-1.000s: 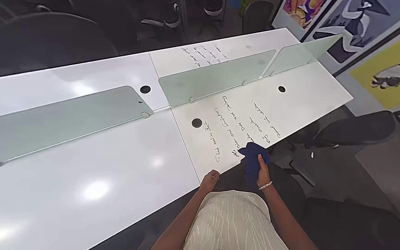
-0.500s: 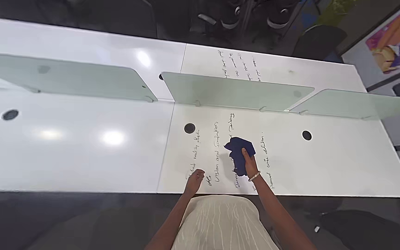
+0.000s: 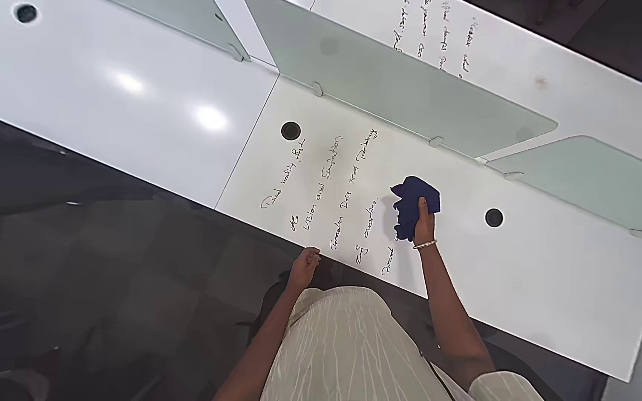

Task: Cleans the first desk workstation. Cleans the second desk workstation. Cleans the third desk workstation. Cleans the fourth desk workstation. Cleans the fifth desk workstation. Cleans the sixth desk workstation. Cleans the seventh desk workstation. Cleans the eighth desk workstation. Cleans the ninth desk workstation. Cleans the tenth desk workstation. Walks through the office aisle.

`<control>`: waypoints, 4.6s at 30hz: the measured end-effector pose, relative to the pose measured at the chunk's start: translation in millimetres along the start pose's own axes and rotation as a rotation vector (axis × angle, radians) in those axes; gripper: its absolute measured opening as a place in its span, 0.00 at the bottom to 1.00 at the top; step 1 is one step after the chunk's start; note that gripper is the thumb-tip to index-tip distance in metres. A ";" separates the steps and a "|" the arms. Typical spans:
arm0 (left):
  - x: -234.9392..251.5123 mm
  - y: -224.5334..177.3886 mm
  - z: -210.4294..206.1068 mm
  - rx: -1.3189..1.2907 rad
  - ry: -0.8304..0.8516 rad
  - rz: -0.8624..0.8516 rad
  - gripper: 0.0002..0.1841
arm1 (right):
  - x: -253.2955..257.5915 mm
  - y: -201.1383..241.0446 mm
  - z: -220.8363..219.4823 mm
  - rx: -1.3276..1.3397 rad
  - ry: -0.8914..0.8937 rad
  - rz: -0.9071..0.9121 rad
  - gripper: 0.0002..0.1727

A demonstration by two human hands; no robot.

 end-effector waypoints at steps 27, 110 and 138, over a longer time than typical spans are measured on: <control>-81.1 87.8 -67.5 -0.091 -0.148 0.108 0.16 | 20.4 -79.0 79.7 -1.085 0.336 0.176 0.25; -59.8 59.8 -205.8 0.265 0.002 0.514 0.17 | 212.6 -68.7 35.0 -1.314 0.341 0.432 0.31; -86.6 116.9 -163.1 0.082 -0.028 0.429 0.19 | -82.0 -200.1 -59.4 -1.172 1.365 0.795 0.27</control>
Point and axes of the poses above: each hand's wrist, its own x-axis towards the middle knuckle, its own z-axis out of the back of the hand, y = z × x, the point moved 7 cm from there along x, towards the middle knuckle, and after that the axes turned 8 degrees about y, right-handed, at the moved point
